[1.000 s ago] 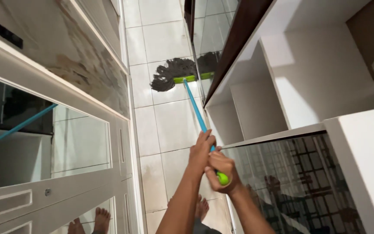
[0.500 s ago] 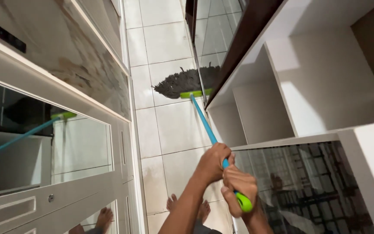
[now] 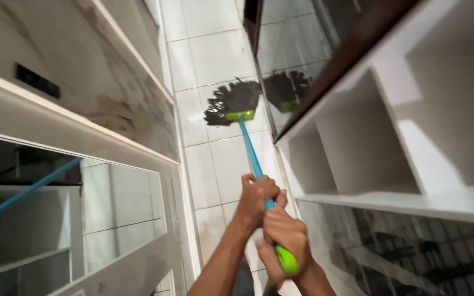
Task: The person uses a mop to clean the tiled floor in a narrow hallway between cabinets and a wardrobe, moving the mop head back and forth while holding the handle with both hands.
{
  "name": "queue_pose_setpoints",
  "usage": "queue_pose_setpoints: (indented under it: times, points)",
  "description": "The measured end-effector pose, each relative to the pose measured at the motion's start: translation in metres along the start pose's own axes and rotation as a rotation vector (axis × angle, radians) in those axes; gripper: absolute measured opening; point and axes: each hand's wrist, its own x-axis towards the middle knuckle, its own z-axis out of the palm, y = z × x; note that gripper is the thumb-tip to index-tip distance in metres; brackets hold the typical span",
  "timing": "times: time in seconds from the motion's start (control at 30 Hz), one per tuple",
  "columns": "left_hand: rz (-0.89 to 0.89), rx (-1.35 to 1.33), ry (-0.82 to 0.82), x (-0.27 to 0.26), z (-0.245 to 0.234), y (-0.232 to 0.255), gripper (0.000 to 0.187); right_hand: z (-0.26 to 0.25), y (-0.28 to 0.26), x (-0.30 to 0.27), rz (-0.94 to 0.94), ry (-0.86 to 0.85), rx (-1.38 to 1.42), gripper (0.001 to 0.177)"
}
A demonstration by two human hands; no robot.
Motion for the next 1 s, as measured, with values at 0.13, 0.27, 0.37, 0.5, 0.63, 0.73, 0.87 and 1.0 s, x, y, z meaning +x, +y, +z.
queue_pose_setpoints:
  times: [0.13,0.27,0.37,0.5,0.63,0.73,0.87,1.0]
  points:
    - [0.024,-0.013,0.01,-0.002,-0.023,-0.014,0.027,0.028,-0.005,0.017,0.025,0.076,0.07,0.019]
    - [-0.037,-0.005,0.011,0.013,-0.025,-0.043,0.018,0.045,0.038,0.028,-0.035,0.096,0.064,0.015]
    - [-0.168,0.005,0.002,0.031,-0.03,-0.071,0.008,0.061,0.076,0.043,-0.008,0.044,-0.048,0.014]
    - [-0.293,0.079,-0.089,0.049,-0.049,-0.095,0.01,0.086,0.093,0.065,0.023,0.007,-0.102,0.012]
    - [-0.234,0.02,-0.055,0.034,-0.067,-0.095,0.006,0.094,0.078,0.064,0.076,-0.009,-0.081,0.017]
    - [-0.206,-0.022,0.028,0.023,-0.076,-0.08,0.009,0.092,0.057,0.061,0.064,-0.016,-0.022,0.016]
    - [-0.26,-0.034,0.035,-0.01,-0.07,-0.053,0.02,0.084,0.028,0.033,0.02,-0.04,0.035,0.016]
    - [-0.202,-0.072,0.131,-0.06,-0.055,-0.022,0.017,0.073,0.0,-0.013,0.041,-0.095,0.062,0.015]
